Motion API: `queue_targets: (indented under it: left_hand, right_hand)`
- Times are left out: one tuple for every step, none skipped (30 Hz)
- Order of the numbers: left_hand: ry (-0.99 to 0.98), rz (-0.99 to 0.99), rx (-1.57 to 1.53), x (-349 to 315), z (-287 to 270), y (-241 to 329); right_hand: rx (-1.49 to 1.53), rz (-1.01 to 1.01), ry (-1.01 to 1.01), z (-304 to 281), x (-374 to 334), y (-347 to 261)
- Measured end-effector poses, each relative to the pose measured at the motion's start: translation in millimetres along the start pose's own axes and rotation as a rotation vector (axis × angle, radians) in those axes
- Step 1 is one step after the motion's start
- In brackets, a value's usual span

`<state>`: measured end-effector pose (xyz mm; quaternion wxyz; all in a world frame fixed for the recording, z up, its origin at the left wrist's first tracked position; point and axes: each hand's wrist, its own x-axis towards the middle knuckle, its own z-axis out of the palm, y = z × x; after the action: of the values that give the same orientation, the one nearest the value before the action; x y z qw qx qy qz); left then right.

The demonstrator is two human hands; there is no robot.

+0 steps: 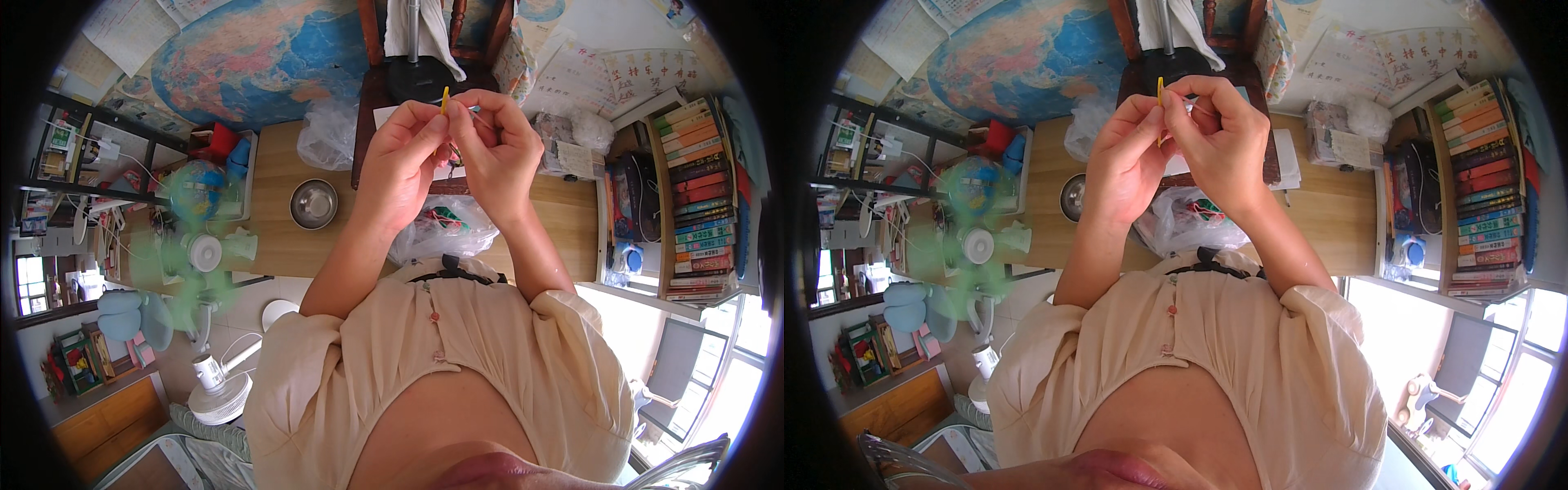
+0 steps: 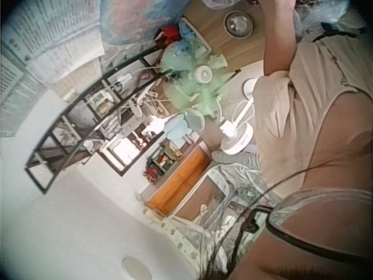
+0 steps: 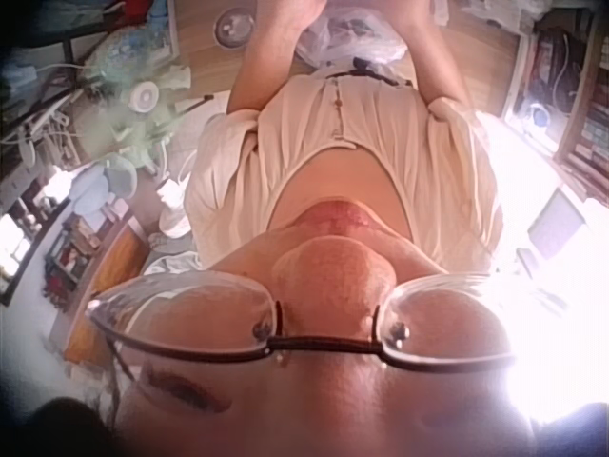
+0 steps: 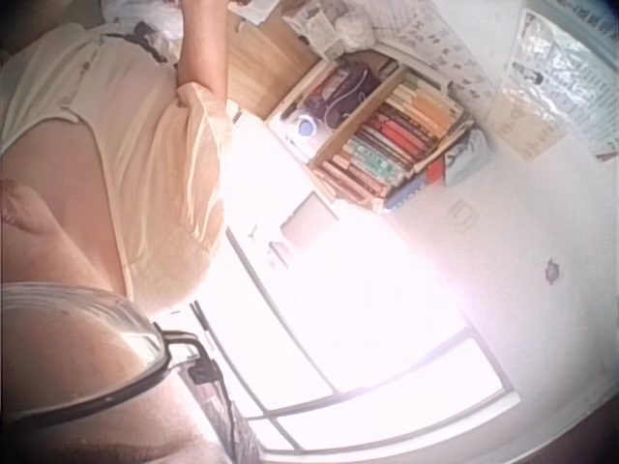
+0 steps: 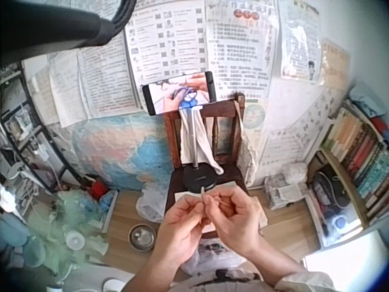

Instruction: The person assembles a pink crocheted hair accessory by tying thread around a hair elastic and using scissors to cut the excess length.

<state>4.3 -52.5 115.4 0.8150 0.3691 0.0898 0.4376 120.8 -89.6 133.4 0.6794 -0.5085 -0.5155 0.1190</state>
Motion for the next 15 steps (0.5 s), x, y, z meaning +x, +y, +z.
queue_targets:
  left_hand:
    - [-0.004,0.002,-0.002,0.1,-0.2,-0.1]
    - [-0.004,0.004,0.0,0.1,0.0,-0.1]
    - [-0.004,0.006,0.002,0.1,0.2,-0.1]
    - [-0.003,0.008,0.005,0.0,0.4,0.1]
    - [-0.003,0.01,0.011,-0.1,0.4,0.1]
    - [-0.003,0.012,0.018,-0.3,0.1,0.1]
    - [-0.005,0.013,0.023,-0.2,-0.2,-0.4]
    - [-0.007,0.014,0.023,-0.1,-0.3,-0.7]
    - [-0.009,0.015,0.022,-0.1,-0.4,-0.8]
    - [-0.01,0.017,0.022,-0.1,-0.1,-0.6]
    - [-0.012,0.017,0.019,0.0,0.1,-0.4]
    - [-0.014,0.017,0.016,0.2,0.4,-0.3]
    - [-0.015,0.018,0.014,0.0,0.5,-0.2]
    - [-0.018,0.022,0.017,0.2,0.0,-0.3]
    - [-0.022,0.026,0.02,0.6,-1.1,-0.8]
  right_hand:
    - [-0.006,0.001,0.002,-0.1,0.1,-0.7]
    - [0.002,0.008,-0.002,-0.2,0.0,-0.5]
    - [0.009,0.015,-0.005,-0.4,0.0,0.1]
    - [0.018,0.022,-0.009,-0.4,0.0,0.3]
    - [0.041,0.035,-0.013,-0.4,0.0,0.1]
    - [0.065,0.049,-0.017,-0.4,0.1,-0.2]
    - [0.086,0.062,-0.02,-0.6,0.0,0.1]
    - [0.094,0.069,-0.021,-1.0,0.0,0.8]
    - [0.102,0.076,-0.022,-1.3,0.1,2.0]
    - [0.11,0.083,-0.024,-1.4,0.4,2.3]
    - [0.119,0.091,-0.028,-1.5,0.6,1.9]
    - [0.128,0.099,-0.031,-1.6,0.8,1.1]
    - [0.138,0.108,-0.036,-1.6,0.9,0.6]
    - [0.136,0.107,-0.04,-1.6,0.9,0.5]
    - [0.134,0.105,-0.044,-1.8,0.9,0.5]
